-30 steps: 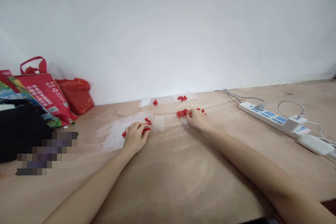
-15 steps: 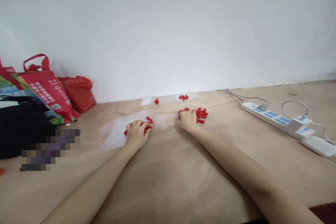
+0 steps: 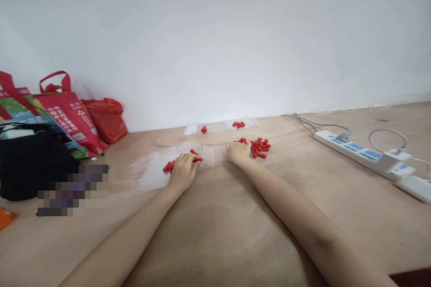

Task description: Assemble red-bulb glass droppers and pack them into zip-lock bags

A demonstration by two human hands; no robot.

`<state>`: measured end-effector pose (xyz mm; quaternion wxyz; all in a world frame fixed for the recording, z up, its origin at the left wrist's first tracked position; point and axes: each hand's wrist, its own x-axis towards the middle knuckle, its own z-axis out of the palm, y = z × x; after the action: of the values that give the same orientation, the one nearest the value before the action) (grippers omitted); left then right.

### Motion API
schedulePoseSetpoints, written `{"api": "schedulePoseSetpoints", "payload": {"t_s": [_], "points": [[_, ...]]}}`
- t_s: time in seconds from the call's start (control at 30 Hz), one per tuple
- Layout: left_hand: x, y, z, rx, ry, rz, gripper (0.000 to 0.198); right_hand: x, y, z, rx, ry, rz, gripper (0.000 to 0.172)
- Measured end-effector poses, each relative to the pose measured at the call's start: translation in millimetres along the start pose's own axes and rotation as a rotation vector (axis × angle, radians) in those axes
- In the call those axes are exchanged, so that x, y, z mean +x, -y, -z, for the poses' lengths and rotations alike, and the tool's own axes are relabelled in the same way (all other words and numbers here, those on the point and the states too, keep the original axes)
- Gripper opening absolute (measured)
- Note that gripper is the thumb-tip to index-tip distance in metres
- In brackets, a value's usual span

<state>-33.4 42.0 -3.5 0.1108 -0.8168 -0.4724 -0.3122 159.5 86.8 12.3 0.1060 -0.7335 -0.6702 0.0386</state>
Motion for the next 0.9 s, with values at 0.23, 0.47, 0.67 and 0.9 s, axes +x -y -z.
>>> {"api": "schedulePoseSetpoints", "payload": {"t_s": [0.23, 0.47, 0.67, 0.9], "points": [[-4.4, -14.8, -0.7, -0.303, -0.035, 0.064, 0.025, -33.4, -43.3, 0.0, 0.051, -0.304, 0.276, 0.026], [-13.9, -59.1, -3.3, -1.025, 0.151, 0.472, 0.015, -81.0, -84.9, -11.8, 0.246, -0.375, 0.61, 0.021], [-19.1, -68.9, -5.5, -1.142, 0.2, 0.521, 0.023, -91.1, -78.4, -7.5, 0.278, -0.345, 0.788, 0.023], [-18.6, -66.4, -5.7, -1.163, 0.204, 0.516, 0.024, -91.1, -76.5, -7.8, 0.307, -0.289, 0.803, 0.022]]}}
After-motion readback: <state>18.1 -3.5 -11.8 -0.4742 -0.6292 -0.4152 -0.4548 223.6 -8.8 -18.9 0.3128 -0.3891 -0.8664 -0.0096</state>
